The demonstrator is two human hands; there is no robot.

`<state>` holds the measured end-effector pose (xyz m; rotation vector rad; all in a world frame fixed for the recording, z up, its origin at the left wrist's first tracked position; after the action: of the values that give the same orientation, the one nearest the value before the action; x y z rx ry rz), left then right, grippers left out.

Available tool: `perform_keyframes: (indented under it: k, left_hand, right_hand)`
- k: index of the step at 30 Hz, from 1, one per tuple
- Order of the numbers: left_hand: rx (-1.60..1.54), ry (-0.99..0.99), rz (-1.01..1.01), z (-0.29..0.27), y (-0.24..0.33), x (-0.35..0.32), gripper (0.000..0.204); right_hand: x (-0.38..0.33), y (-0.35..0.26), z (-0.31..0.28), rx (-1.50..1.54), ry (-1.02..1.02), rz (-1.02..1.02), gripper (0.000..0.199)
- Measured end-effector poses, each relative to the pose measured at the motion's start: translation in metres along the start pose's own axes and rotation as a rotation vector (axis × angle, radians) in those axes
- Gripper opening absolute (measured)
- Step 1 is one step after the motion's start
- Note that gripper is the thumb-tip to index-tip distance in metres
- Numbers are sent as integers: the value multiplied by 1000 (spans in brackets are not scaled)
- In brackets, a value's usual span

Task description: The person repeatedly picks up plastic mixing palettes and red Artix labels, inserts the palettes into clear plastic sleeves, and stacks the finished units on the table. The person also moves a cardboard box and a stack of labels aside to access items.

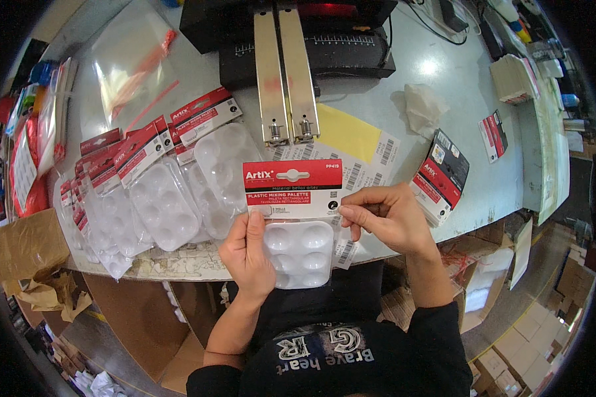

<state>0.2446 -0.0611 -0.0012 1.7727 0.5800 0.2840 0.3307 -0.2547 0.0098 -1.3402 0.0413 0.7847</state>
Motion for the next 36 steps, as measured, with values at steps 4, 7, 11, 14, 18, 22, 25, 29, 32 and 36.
perform_keyframes:
  k: [4,7,11,14,18,22,25,29,32,36]
  left_hand:
    - [63,-18,3,-1,2,-2,23]
    - [122,-43,22,-6,8,-7,23]
    - [162,-79,-26,-1,7,3,29]
    - [216,-59,-7,11,2,33,32]
    - [229,-22,25,24,-6,70,32]
    - [145,-17,94,29,-16,75,33]
    - [178,38,138,27,-18,70,32]
    - [559,139,306,-13,5,76,33]
    - [589,266,136,-97,8,99,33]
    - [872,366,17,-154,-16,106,32]
  right_hand:
    - [-3,4,2,53,27,-2,14]
    - [-9,11,2,110,41,38,11]
    - [6,18,3,263,102,49,11]
    - [37,19,4,356,179,-20,13]
    - [67,20,-5,456,226,-102,15]
    - [76,28,-8,517,185,-114,14]
    - [74,20,-4,424,157,-152,14]
    - [32,-24,-20,-192,254,-352,21]
    - [-32,-54,-80,-777,584,-421,67]
    - [-51,-16,-135,-1251,624,-299,108]
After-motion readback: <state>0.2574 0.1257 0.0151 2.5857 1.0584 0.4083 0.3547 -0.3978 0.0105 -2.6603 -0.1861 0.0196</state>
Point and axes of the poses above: each hand's wrist, its own x-axis towards the middle knuckle, its own z-axis out of the palm, y = z × x, the point moved 6 cm from there along x, towards the middle knuckle, and after that the axes turned 13 degrees about x, right-handed, at the moved point
